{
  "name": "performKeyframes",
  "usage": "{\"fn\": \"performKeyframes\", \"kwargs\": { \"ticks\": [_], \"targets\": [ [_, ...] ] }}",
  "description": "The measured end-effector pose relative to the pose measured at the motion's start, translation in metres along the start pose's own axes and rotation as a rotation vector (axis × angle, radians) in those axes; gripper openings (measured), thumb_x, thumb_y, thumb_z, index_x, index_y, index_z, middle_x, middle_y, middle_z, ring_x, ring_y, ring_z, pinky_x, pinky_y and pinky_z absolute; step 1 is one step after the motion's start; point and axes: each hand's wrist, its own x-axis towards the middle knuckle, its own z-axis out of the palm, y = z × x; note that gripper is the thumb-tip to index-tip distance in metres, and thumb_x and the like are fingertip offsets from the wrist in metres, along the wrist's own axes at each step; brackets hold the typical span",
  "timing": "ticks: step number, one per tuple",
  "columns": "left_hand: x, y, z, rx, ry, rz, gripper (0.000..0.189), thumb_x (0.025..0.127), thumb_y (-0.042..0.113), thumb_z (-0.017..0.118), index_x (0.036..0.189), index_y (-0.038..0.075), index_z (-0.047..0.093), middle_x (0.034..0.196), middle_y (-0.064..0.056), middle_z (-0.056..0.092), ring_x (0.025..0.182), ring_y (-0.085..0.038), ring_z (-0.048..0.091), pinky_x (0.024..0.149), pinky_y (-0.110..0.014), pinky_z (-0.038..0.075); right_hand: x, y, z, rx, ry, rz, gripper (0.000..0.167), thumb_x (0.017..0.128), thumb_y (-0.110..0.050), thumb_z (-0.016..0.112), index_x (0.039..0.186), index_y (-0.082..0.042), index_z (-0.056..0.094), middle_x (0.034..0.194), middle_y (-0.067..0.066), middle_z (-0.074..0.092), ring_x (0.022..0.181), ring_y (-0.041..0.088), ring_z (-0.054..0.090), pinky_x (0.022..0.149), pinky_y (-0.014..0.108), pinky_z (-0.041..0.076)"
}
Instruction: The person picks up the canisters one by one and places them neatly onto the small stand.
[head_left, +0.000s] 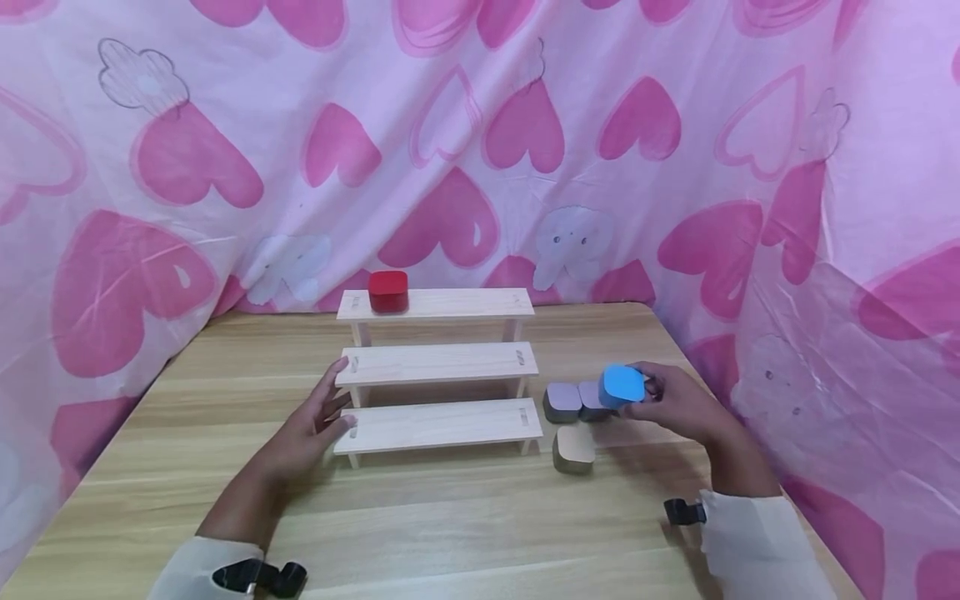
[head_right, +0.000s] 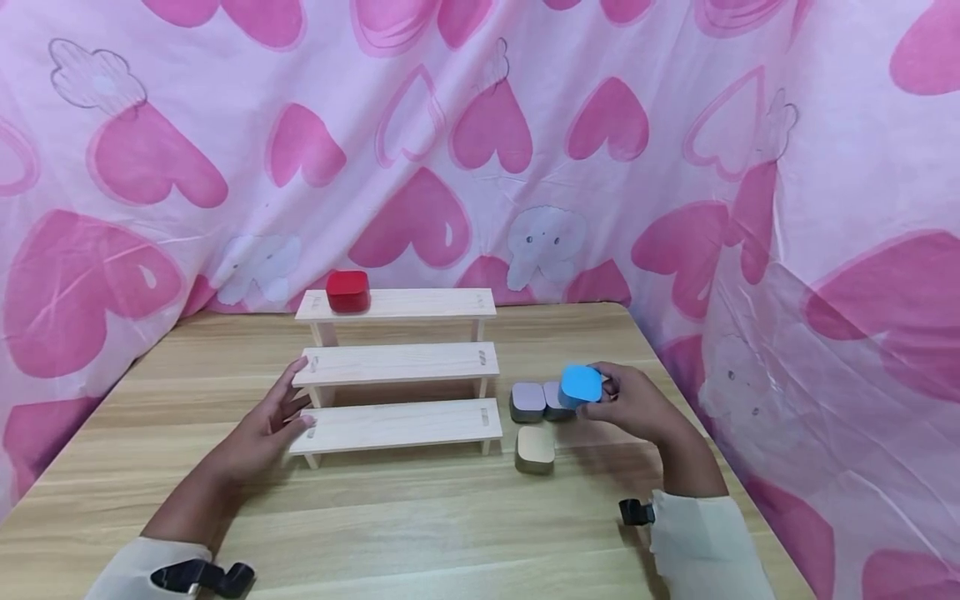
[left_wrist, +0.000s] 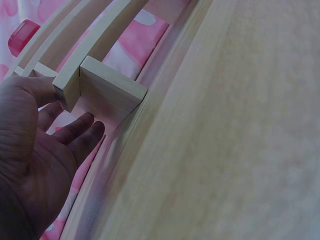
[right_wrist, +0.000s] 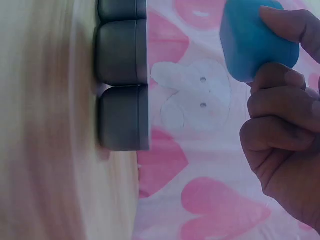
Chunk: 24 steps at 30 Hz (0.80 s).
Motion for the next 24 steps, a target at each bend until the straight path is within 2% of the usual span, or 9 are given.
{"fn": "performKeyframes", "kwargs": {
  "ticks": [5, 9, 15, 19, 24],
  "targets": [
    [-0.002, 0.0, 0.0, 0.004, 0.006, 0.002, 0.093, 0.112, 0.028, 0.065, 0.173, 0.052, -0.001, 0.184, -0.022, 0.013, 0.161, -0.055, 0.035, 0.122, -0.066, 0.041, 0.013, -0.013, -0.004, 0.069, -0.037, -0.059, 0.053, 0.089, -0.007, 0.086, 0.137, 0.005, 0.067, 0.115, 0.018, 0.077, 0.093, 0.019, 0.069, 0.077, 0.027, 0.064],
    [0.0, 0.0, 0.0, 0.014, 0.009, 0.01, 0.092, 0.112, 0.029, 0.064, 0.172, 0.053, -0.001, 0.183, -0.023, 0.013, 0.161, -0.056, 0.035, 0.122, -0.065, 0.04, 0.024, -0.024, -0.006, 0.108, -0.07, -0.061, 0.05, 0.088, -0.005, 0.085, 0.134, 0.003, 0.068, 0.107, 0.014, 0.078, 0.089, 0.019, 0.07, 0.077, 0.027, 0.065],
    [0.0, 0.001, -0.001, 0.015, 0.007, 0.015, 0.092, 0.112, 0.027, 0.064, 0.172, 0.054, -0.001, 0.183, -0.023, 0.013, 0.161, -0.057, 0.034, 0.122, -0.066, 0.04, 0.044, -0.041, -0.002, 0.146, -0.125, -0.042, 0.036, 0.09, -0.008, 0.085, 0.122, -0.001, 0.07, 0.082, 0.005, 0.069, 0.069, 0.013, 0.059, 0.057, 0.026, 0.053],
    [0.0, 0.0, -0.001, 0.008, 0.005, 0.023, 0.091, 0.113, 0.027, 0.063, 0.172, 0.053, 0.0, 0.183, -0.023, 0.012, 0.161, -0.057, 0.033, 0.121, -0.066, 0.041, 0.055, -0.055, 0.0, 0.129, -0.133, -0.054, 0.034, 0.09, -0.012, 0.085, 0.118, -0.003, 0.068, 0.079, 0.004, 0.064, 0.066, 0.014, 0.056, 0.056, 0.027, 0.051],
    [-0.001, -0.001, -0.001, 0.01, 0.006, 0.028, 0.091, 0.112, 0.027, 0.064, 0.172, 0.053, 0.0, 0.183, -0.025, 0.013, 0.161, -0.057, 0.034, 0.121, -0.065, 0.04, 0.069, -0.072, 0.004, 0.142, -0.148, -0.003, 0.035, 0.09, -0.015, 0.087, 0.119, -0.007, 0.069, 0.082, 0.004, 0.064, 0.065, 0.017, 0.055, 0.055, 0.027, 0.05]
  ]
}}
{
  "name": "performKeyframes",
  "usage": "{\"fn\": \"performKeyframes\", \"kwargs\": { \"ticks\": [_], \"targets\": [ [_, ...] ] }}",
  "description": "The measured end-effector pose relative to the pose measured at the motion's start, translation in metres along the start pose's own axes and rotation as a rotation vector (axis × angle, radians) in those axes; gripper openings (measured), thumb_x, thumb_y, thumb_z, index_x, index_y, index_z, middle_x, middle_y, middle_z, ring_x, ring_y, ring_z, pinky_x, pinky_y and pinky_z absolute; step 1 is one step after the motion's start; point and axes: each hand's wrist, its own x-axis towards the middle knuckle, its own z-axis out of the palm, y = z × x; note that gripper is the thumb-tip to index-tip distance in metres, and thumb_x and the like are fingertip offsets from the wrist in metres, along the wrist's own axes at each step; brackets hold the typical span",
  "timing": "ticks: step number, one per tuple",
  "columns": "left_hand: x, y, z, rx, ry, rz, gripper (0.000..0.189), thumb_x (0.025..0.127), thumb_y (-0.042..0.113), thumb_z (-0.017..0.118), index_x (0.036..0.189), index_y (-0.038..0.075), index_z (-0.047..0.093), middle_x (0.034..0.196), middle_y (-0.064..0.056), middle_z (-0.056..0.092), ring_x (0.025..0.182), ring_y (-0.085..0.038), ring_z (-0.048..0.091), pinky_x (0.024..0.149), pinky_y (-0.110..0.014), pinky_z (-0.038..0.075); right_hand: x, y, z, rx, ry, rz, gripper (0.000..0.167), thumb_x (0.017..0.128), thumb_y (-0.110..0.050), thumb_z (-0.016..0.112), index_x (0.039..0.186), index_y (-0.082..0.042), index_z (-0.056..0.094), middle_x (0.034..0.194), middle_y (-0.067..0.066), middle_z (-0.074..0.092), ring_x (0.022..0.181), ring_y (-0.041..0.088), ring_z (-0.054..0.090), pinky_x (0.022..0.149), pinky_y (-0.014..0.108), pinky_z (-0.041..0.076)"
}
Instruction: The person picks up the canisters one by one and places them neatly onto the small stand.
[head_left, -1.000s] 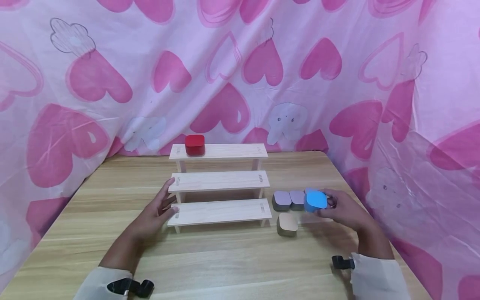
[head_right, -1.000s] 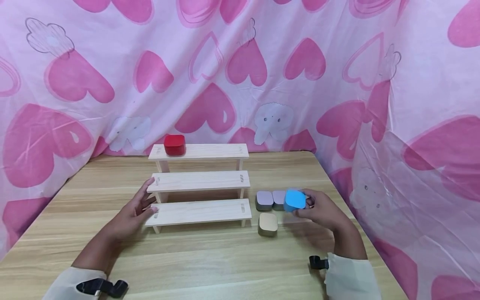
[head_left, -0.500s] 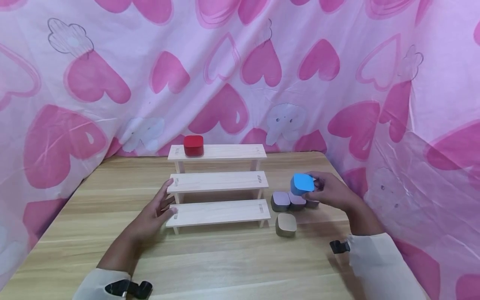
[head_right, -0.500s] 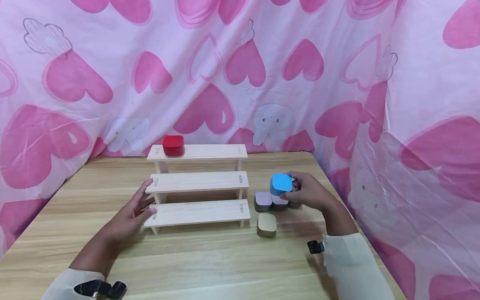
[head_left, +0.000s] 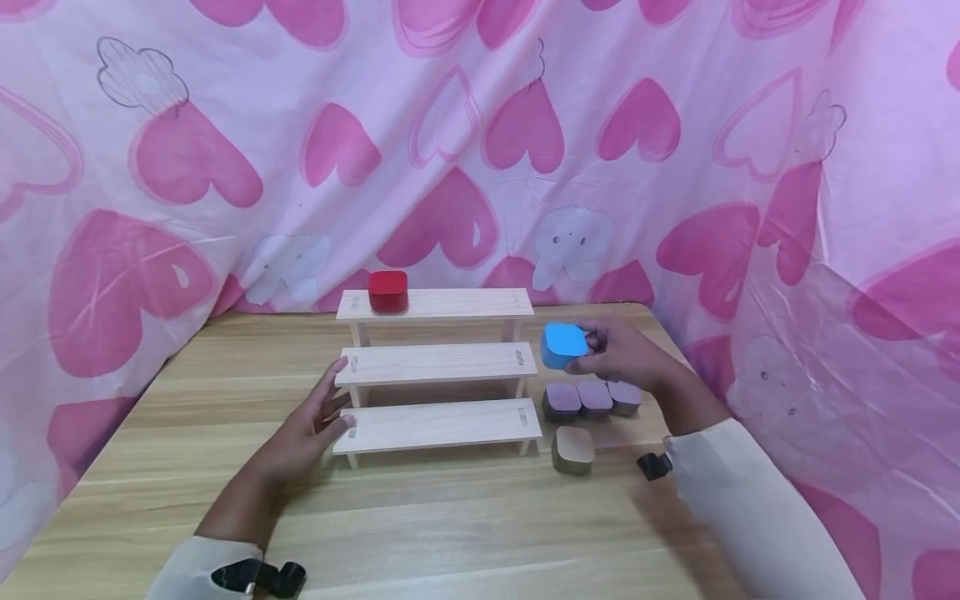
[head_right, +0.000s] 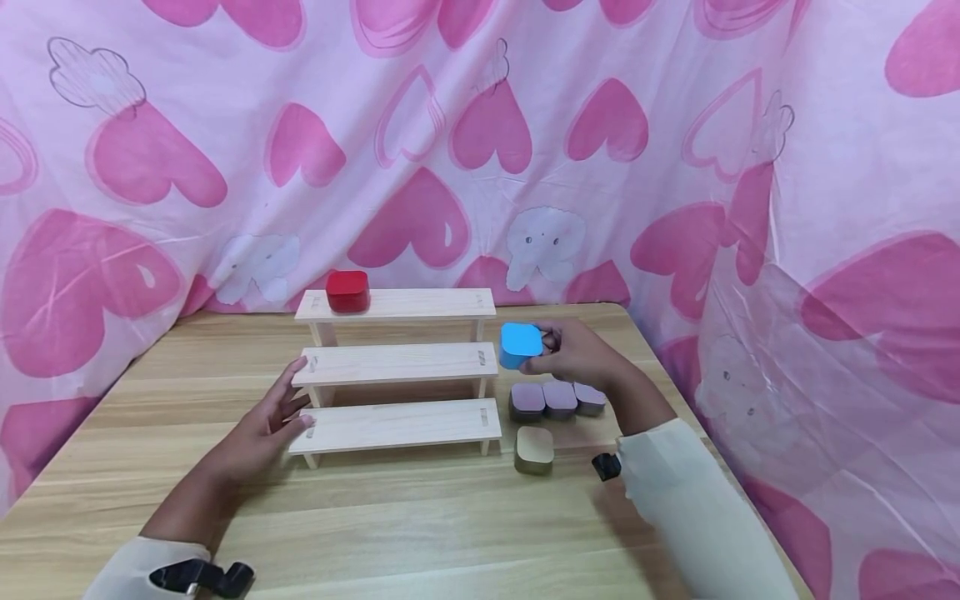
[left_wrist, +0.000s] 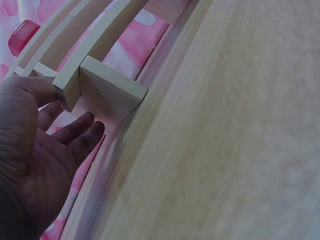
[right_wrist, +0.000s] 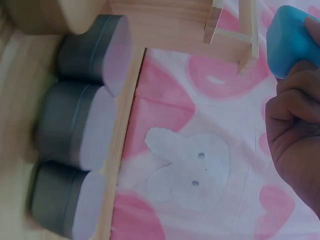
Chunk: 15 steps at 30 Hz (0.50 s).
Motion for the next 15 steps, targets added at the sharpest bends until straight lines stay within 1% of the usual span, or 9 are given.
{"fn": "performKeyframes", "kwargs": {
  "ticks": [2, 5, 7, 9, 12, 15],
  "targets": [
    [0.0, 0.0, 0.0, -0.001, 0.001, 0.006, 0.092, 0.112, 0.026, 0.064, 0.173, 0.052, 0.0, 0.182, -0.025, 0.014, 0.16, -0.056, 0.034, 0.121, -0.065, 0.04, 0.006, -0.006, 0.001, 0.011, -0.008, 0.006, 0.038, 0.09, -0.017, 0.088, 0.122, -0.009, 0.069, 0.083, 0.006, 0.063, 0.066, 0.02, 0.054, 0.055, 0.027, 0.049],
    [0.0, -0.001, 0.0, -0.001, 0.003, 0.014, 0.092, 0.112, 0.024, 0.064, 0.173, 0.051, 0.0, 0.182, -0.026, 0.015, 0.16, -0.056, 0.035, 0.121, -0.065, 0.04, 0.014, -0.014, 0.002, 0.021, -0.013, 0.017, 0.045, 0.089, -0.019, 0.088, 0.129, -0.012, 0.068, 0.091, 0.007, 0.065, 0.075, 0.025, 0.056, 0.058, 0.027, 0.05],
    [0.0, -0.001, 0.0, -0.002, 0.002, 0.016, 0.092, 0.112, 0.024, 0.064, 0.173, 0.05, 0.0, 0.182, -0.025, 0.015, 0.16, -0.056, 0.036, 0.121, -0.065, 0.04, 0.018, -0.019, 0.003, 0.027, -0.02, 0.013, 0.051, 0.09, -0.02, 0.087, 0.137, -0.014, 0.067, 0.096, 0.008, 0.068, 0.08, 0.027, 0.058, 0.06, 0.027, 0.052],
    [0.0, -0.001, 0.001, -0.004, -0.002, 0.013, 0.092, 0.112, 0.025, 0.064, 0.173, 0.05, 0.0, 0.183, -0.024, 0.015, 0.16, -0.056, 0.036, 0.121, -0.065, 0.041, 0.023, -0.023, 0.004, 0.032, -0.03, 0.013, 0.053, 0.091, -0.019, 0.085, 0.14, -0.015, 0.067, 0.1, 0.007, 0.07, 0.082, 0.027, 0.059, 0.06, 0.027, 0.052],
    [0.0, 0.0, 0.0, -0.002, -0.007, 0.006, 0.092, 0.112, 0.026, 0.064, 0.173, 0.05, -0.001, 0.183, -0.023, 0.014, 0.16, -0.056, 0.036, 0.121, -0.065, 0.041, 0.031, -0.029, 0.004, 0.038, -0.051, -0.013, 0.049, 0.094, -0.017, 0.083, 0.14, -0.013, 0.067, 0.091, 0.007, 0.067, 0.072, 0.023, 0.055, 0.057, 0.026, 0.048],
    [0.0, 0.001, 0.0, -0.003, -0.003, -0.002, 0.093, 0.112, 0.026, 0.064, 0.173, 0.051, -0.001, 0.183, -0.022, 0.015, 0.161, -0.054, 0.036, 0.121, -0.064, 0.04, 0.04, -0.036, 0.005, 0.046, -0.063, -0.037, 0.037, 0.095, -0.015, 0.081, 0.129, -0.01, 0.069, 0.081, 0.005, 0.06, 0.064, 0.02, 0.048, 0.055, 0.025, 0.044]
  ]
}}
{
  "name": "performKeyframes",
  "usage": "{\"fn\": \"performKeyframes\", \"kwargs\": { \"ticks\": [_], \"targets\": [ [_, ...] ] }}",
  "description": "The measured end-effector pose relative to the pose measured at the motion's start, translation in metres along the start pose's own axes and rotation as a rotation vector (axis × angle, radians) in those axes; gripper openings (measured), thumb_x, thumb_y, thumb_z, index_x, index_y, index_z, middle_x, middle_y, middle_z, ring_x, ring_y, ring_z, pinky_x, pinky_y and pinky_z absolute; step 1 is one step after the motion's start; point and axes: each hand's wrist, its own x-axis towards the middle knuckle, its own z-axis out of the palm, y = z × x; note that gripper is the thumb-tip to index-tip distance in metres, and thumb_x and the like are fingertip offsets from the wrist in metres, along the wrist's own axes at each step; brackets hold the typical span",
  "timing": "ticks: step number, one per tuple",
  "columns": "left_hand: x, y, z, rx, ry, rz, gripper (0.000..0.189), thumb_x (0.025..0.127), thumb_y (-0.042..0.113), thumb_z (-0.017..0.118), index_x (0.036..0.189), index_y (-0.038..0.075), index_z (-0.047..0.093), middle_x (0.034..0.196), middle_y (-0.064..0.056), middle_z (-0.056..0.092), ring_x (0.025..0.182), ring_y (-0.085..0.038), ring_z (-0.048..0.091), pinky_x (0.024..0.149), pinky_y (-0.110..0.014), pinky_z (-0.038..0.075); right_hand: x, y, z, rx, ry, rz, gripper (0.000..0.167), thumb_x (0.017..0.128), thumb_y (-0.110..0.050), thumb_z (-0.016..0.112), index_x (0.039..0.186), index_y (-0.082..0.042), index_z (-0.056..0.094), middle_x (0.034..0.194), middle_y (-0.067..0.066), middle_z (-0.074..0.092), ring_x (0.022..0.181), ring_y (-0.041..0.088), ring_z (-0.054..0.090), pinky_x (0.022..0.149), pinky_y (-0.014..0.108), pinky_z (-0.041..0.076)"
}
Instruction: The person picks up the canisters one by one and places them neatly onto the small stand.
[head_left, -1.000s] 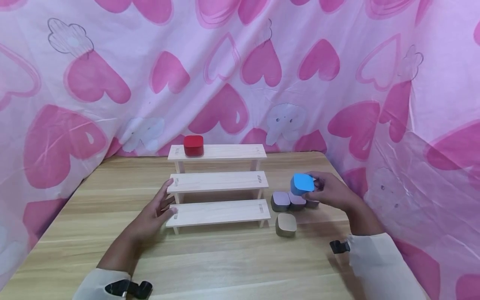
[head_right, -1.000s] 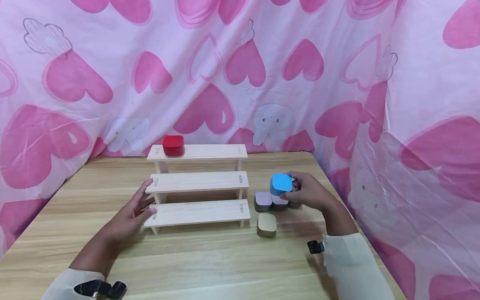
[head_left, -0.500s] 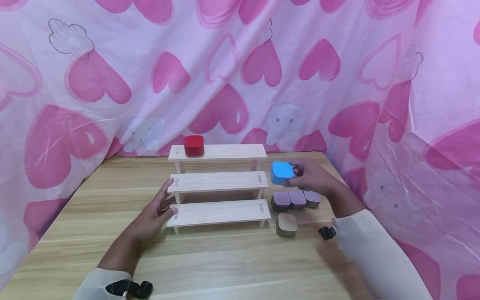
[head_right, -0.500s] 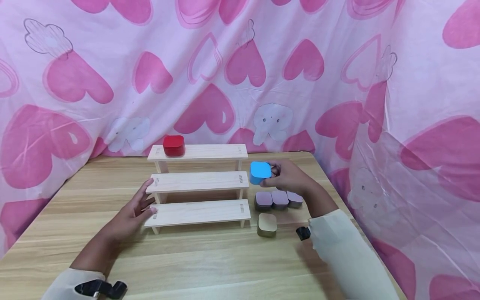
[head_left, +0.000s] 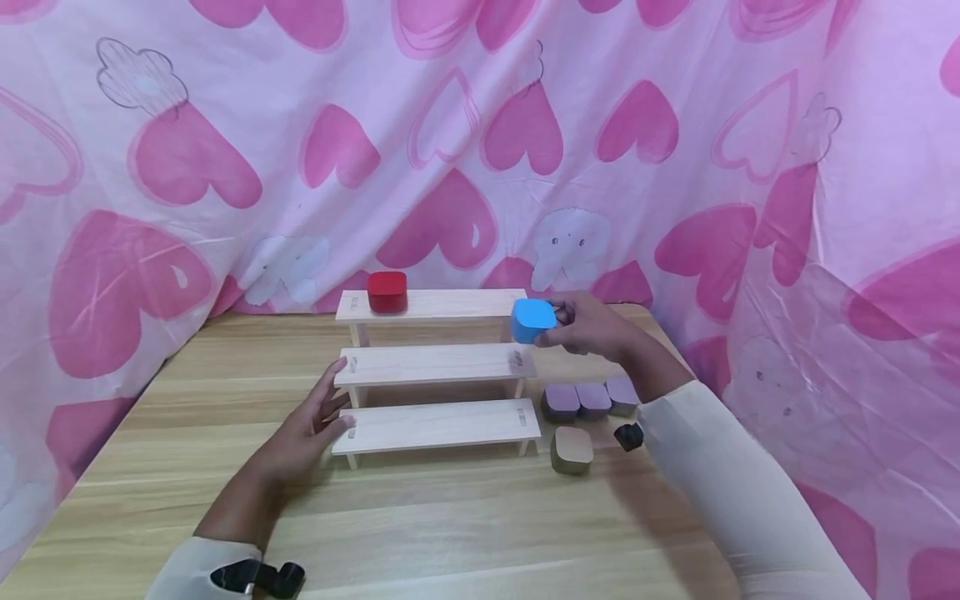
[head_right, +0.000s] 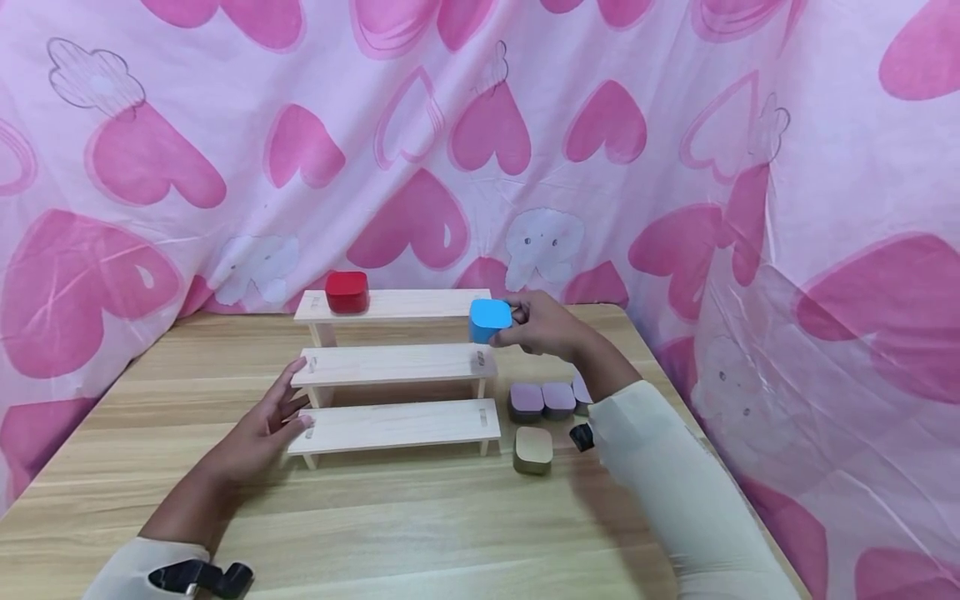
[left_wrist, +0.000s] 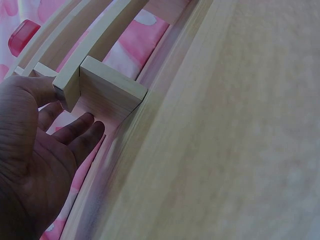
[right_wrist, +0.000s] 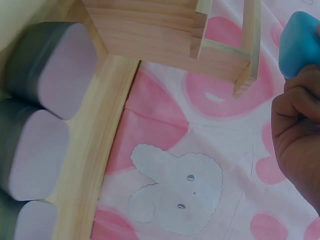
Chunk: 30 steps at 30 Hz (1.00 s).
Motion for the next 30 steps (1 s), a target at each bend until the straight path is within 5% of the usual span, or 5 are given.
{"fn": "performKeyframes", "kwargs": {
  "ticks": [8, 30],
  "targets": [
    [-0.001, -0.001, 0.0, -0.004, 0.0, 0.009, 0.093, 0.112, 0.025, 0.065, 0.173, 0.051, -0.001, 0.183, -0.022, 0.015, 0.161, -0.054, 0.036, 0.121, -0.064, 0.04, 0.024, -0.015, 0.001, -0.001, 0.017, -0.02, 0.024, 0.094, -0.013, 0.08, 0.112, -0.008, 0.064, 0.079, 0.002, 0.055, 0.065, 0.02, 0.051, 0.058, 0.027, 0.048],
    [-0.001, -0.001, -0.002, -0.01, -0.003, 0.019, 0.091, 0.112, 0.025, 0.064, 0.174, 0.05, 0.001, 0.183, -0.024, 0.016, 0.161, -0.054, 0.035, 0.122, -0.064, 0.038, 0.062, -0.027, 0.001, -0.019, -0.016, 0.038, 0.027, 0.098, -0.023, 0.077, 0.119, -0.009, 0.068, 0.076, 0.001, 0.052, 0.064, 0.018, 0.05, 0.065, 0.029, 0.048]
  ]
}}
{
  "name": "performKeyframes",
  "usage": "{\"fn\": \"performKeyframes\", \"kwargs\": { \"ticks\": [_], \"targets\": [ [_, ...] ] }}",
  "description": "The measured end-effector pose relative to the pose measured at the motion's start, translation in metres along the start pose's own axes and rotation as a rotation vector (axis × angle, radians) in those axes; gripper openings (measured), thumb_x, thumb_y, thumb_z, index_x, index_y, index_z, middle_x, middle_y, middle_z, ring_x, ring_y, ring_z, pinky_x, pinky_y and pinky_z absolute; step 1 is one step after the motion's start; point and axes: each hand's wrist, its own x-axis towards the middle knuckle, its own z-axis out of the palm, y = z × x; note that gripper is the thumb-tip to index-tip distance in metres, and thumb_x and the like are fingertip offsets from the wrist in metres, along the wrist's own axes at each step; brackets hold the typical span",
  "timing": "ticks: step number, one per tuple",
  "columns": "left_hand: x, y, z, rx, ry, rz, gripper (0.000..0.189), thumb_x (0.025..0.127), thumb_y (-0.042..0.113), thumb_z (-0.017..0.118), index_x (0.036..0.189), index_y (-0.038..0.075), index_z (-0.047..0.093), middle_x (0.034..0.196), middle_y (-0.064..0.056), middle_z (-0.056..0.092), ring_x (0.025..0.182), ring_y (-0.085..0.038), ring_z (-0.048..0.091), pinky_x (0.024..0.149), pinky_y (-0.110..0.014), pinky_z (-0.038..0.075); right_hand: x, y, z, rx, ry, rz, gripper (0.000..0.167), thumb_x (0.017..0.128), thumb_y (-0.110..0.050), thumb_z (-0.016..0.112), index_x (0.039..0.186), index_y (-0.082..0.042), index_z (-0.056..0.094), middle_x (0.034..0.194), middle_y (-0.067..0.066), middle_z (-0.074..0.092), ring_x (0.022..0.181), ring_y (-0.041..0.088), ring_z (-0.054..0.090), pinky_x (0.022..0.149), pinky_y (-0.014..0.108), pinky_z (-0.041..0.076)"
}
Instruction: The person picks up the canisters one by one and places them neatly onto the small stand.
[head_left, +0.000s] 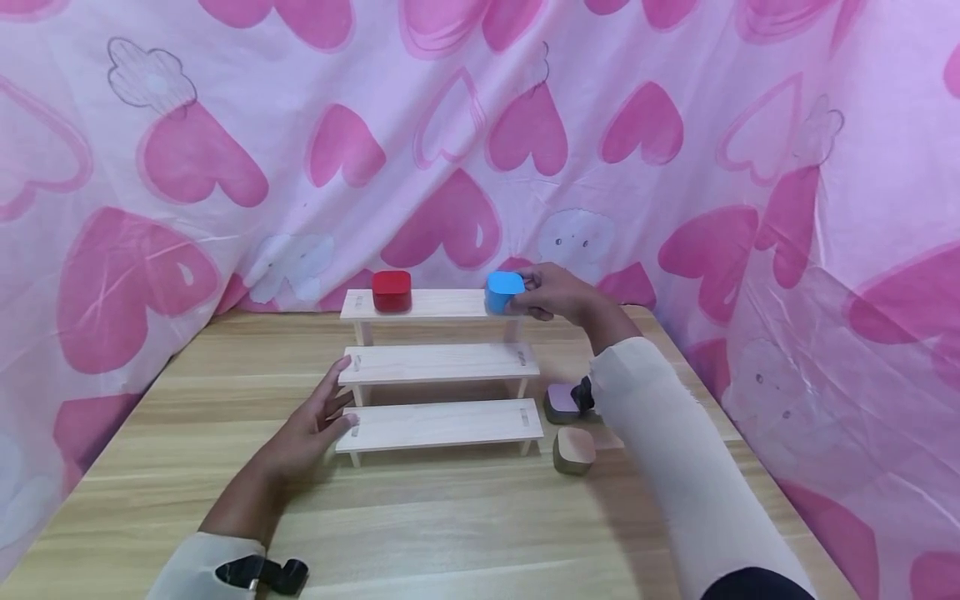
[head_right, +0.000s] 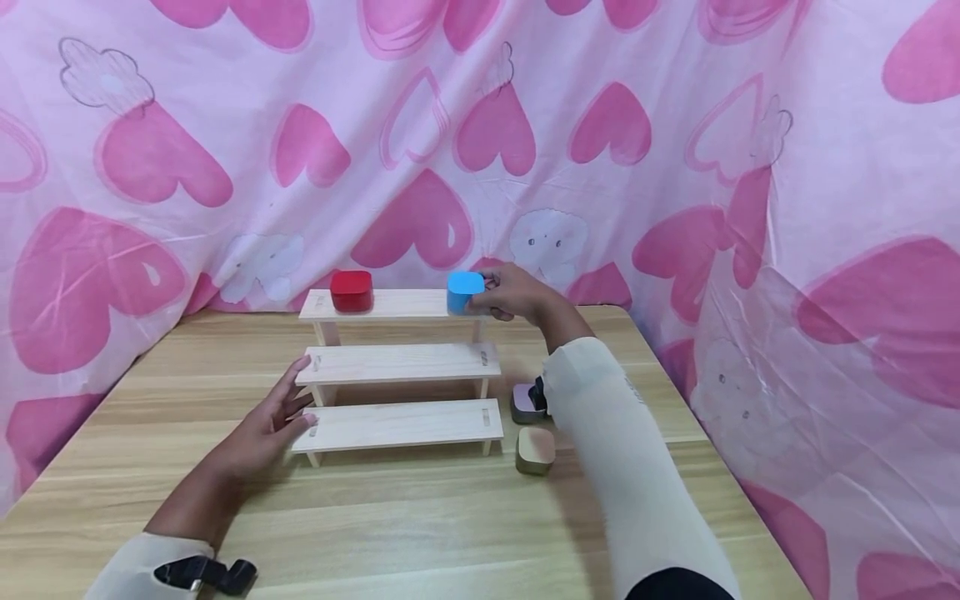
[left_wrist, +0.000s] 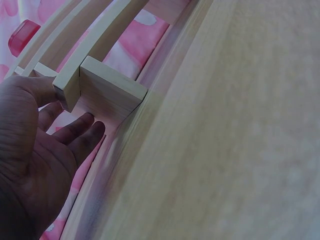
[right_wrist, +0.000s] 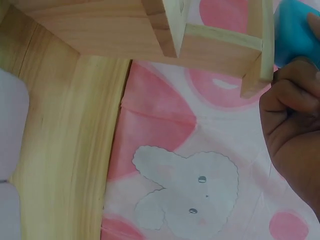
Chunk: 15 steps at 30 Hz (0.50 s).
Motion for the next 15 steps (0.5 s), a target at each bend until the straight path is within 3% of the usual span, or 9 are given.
{"fn": "performKeyframes", "kwargs": {
  "ticks": [4, 10, 15],
  "targets": [
    [-0.001, 0.0, 0.001, -0.002, -0.002, -0.006, 0.092, 0.112, 0.024, 0.064, 0.173, 0.05, 0.0, 0.182, -0.025, 0.015, 0.161, -0.055, 0.035, 0.123, -0.065, 0.036, 0.004, -0.006, 0.003, -0.017, 0.0, 0.012, 0.036, 0.096, -0.023, 0.077, 0.129, -0.011, 0.068, 0.087, 0.004, 0.056, 0.076, 0.02, 0.054, 0.063, 0.027, 0.046],
    [0.0, 0.002, 0.0, 0.001, -0.002, -0.007, 0.092, 0.112, 0.025, 0.064, 0.173, 0.051, 0.0, 0.183, -0.023, 0.015, 0.161, -0.054, 0.036, 0.123, -0.065, 0.037, 0.011, -0.011, 0.003, -0.032, 0.003, 0.03, 0.047, 0.094, -0.024, 0.079, 0.138, -0.015, 0.065, 0.111, 0.01, 0.061, 0.101, 0.028, 0.058, 0.069, 0.029, 0.052],
    [0.001, 0.002, 0.0, -0.002, -0.008, 0.004, 0.092, 0.112, 0.026, 0.064, 0.173, 0.05, -0.001, 0.184, -0.021, 0.014, 0.161, -0.054, 0.036, 0.122, -0.064, 0.038, 0.014, -0.012, 0.004, -0.04, -0.015, 0.041, 0.051, 0.095, -0.024, 0.08, 0.142, -0.014, 0.063, 0.12, 0.013, 0.06, 0.098, 0.026, 0.057, 0.067, 0.028, 0.05]
  ]
}}
